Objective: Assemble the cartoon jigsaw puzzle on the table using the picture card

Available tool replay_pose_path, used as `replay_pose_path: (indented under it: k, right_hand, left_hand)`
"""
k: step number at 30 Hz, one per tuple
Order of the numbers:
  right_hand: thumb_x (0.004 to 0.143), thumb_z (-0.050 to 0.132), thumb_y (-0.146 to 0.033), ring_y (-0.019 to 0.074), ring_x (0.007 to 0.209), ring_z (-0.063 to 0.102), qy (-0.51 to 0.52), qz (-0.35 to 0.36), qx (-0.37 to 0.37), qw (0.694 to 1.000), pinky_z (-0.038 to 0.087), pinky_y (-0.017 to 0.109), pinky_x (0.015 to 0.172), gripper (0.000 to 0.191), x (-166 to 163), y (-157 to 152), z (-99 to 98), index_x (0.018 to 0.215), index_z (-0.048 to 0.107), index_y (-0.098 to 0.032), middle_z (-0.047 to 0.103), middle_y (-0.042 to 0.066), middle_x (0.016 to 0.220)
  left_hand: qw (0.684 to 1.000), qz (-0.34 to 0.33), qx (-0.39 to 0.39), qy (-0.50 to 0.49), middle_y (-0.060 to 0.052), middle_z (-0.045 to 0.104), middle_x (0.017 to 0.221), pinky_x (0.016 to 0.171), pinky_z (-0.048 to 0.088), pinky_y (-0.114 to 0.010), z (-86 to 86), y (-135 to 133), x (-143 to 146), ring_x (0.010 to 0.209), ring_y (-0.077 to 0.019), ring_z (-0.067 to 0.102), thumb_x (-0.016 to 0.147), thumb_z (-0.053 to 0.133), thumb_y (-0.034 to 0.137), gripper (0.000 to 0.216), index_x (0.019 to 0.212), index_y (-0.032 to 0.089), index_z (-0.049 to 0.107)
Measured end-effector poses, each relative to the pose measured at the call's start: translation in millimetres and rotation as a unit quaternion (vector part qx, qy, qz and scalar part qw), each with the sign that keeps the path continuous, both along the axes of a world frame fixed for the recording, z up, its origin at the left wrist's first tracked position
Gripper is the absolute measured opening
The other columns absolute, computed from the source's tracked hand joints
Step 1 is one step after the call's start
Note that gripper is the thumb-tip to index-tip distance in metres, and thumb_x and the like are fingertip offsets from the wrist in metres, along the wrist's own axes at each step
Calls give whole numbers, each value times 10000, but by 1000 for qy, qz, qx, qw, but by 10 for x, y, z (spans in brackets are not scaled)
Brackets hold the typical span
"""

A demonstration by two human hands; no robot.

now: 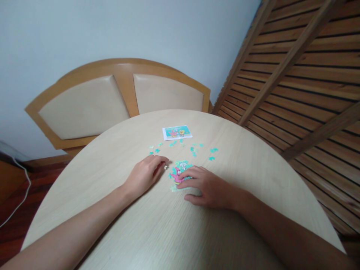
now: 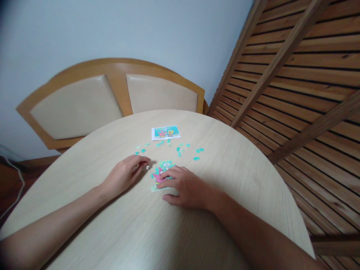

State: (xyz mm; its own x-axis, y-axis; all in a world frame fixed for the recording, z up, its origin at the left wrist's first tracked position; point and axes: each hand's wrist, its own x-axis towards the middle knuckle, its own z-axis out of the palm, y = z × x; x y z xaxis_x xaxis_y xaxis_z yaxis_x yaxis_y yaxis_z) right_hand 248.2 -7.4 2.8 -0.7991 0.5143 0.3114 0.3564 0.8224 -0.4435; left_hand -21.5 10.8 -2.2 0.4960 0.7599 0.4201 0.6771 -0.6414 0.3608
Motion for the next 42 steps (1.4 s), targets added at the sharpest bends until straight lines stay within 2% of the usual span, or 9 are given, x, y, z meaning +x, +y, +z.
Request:
replay_pose_path:
  k: [3,6,11,19,29,35,38,42]
  right_hand:
    - [900,683,-250,234,1118,637,22,-18,-7,1000,461,416,1013,234,-46,-5,-6,1128,712,-203,718,91,1189]
    - [934,653,-232,219,1025,657,67,-67,-9,995,472,389,957,153,-117,-27,3,1076,695,-195,749,67,1078]
    - [875,725,-212,211,898,661,100,-161,-13,982,462,354,840,91,-223,-116,52,932,655,-206,744,29,931]
    - [903,695,-210,198,876,668,116,-177,-27,977,463,336,833,69,-270,-163,50,856,646,-221,733,16,873]
    - [1003,582,-373,191,855,667,142,-180,-10,973,487,334,852,205,-195,-111,75,880,653,-225,722,31,856]
    - [966,642,-298,191,847,673,146,-178,-5,973,487,331,842,125,-201,-111,70,866,651,-222,724,21,839]
    - [939,658,-254,191,849,683,148,-186,-27,971,499,334,851,76,-212,-121,77,870,660,-224,731,21,845]
    - [895,671,-235,177,835,695,167,-199,-97,961,526,309,826,18,-223,-142,112,898,680,-220,749,15,875]
  left_hand:
    - [998,-8,-29,-52,-71,730,1005,816,549,-327,34,-87,67,895,-187,687,1013,463,225,205,1116,186,636]
    - [994,-26,-68,-87,-54,736,968,793,549,-309,87,-190,154,838,-169,685,1005,478,221,190,1084,187,648]
    - [977,-49,-138,-157,-42,747,949,789,559,-287,116,-324,290,825,-157,693,990,519,222,167,1021,183,678]
    - [939,-66,-228,-248,-50,751,892,751,589,-267,88,-367,367,783,-153,700,967,584,282,166,1026,163,683]
    - [947,-70,-217,-228,-58,735,836,663,554,-246,92,-370,338,722,-149,666,973,598,361,234,1009,149,688]
    - [942,-71,-223,-239,-54,746,818,653,547,-231,39,-357,330,712,-144,682,987,596,351,223,995,151,693]
    - [943,-77,-224,-235,-54,755,795,641,551,-228,51,-359,323,693,-145,691,989,598,349,226,978,148,701]
    - [955,-65,-195,-213,-55,775,812,634,553,-234,66,-359,300,688,-154,702,973,624,345,218,949,156,730]
